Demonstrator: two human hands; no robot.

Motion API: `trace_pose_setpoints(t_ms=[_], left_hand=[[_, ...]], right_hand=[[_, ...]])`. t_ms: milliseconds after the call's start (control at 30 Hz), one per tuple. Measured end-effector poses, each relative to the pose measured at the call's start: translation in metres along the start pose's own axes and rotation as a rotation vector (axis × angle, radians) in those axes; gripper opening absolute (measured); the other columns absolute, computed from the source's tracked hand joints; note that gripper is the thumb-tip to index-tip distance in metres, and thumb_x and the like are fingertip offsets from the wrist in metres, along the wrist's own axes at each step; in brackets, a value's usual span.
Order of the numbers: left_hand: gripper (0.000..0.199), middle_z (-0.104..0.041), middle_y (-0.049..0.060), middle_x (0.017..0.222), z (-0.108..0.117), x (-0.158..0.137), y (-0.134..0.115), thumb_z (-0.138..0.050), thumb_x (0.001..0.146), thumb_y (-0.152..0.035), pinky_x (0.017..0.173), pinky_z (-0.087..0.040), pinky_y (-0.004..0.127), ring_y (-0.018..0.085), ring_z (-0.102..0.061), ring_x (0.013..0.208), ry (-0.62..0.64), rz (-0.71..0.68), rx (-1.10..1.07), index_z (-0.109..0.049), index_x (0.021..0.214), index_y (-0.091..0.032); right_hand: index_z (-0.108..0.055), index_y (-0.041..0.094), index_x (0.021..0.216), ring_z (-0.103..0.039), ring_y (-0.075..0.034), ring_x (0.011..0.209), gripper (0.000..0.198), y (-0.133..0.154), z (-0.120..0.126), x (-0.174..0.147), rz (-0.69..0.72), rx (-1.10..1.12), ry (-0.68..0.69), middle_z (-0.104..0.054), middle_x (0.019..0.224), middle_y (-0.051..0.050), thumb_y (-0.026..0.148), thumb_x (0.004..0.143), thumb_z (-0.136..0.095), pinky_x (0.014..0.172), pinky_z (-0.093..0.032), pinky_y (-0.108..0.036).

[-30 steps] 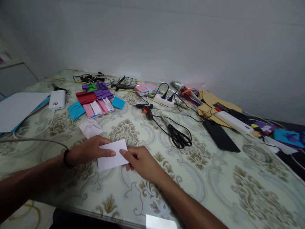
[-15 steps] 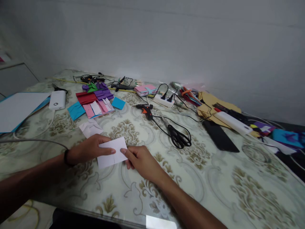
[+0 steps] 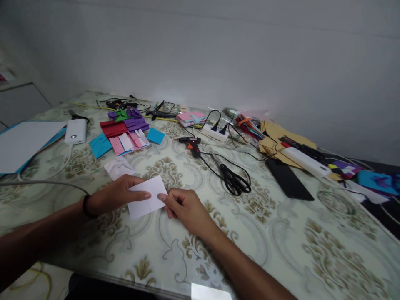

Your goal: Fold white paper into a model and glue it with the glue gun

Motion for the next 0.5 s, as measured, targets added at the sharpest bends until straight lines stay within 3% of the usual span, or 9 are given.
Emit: trace_pose_setpoints(t_ms=[167, 333, 500], left_hand=[[0.037, -0.07, 0.003, 0.077, 0.005, 0.0, 0.001, -0.067, 0.084, -0.045, 0.055, -0.042, 0.021, 0.016, -0.06, 0.066, -0.051, 0.005, -0.112, -0.074, 0.097, -0.011], [0.037, -0.074, 0.006, 0.083, 0.004, 0.001, 0.009, -0.068, 0.085, -0.046, 0.057, -0.045, 0.022, 0.017, -0.064, 0.068, -0.039, 0.006, -0.307, -0.071, 0.097, -0.012], [0.038, -0.073, 0.007, 0.082, 0.002, 0.0, 0.008, -0.068, 0.085, -0.047, 0.056, -0.046, 0.022, 0.016, -0.064, 0.066, -0.031, 0.002, -0.328, -0.07, 0.097, -0.011]], right_hand=[[-0.054, 0.018, 0.071, -0.041, -0.01, 0.056, 0.043, 0.006, 0.002, -0.002, 0.048, 0.066, -0.017, -0.051, 0.061, 0.004, 0.055, 0.088, -0.066, 0.054, -0.032, -0.024], [-0.061, 0.017, 0.085, -0.051, -0.012, 0.064, 0.035, 0.016, 0.001, -0.005, 0.118, 0.169, 0.027, -0.064, 0.074, -0.001, 0.051, 0.095, -0.059, 0.061, -0.04, -0.025], [-0.063, 0.017, 0.085, -0.052, -0.013, 0.063, 0.035, 0.013, 0.005, -0.005, 0.128, 0.174, 0.011, -0.065, 0.074, -0.002, 0.05, 0.096, -0.057, 0.061, -0.039, -0.026]])
Point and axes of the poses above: each hand's wrist, its own x-axis towards the middle knuckle, its own z-axis out of the back of the hand, y = z × x, the point moved 10 cm from there along x, towards the middle knuckle
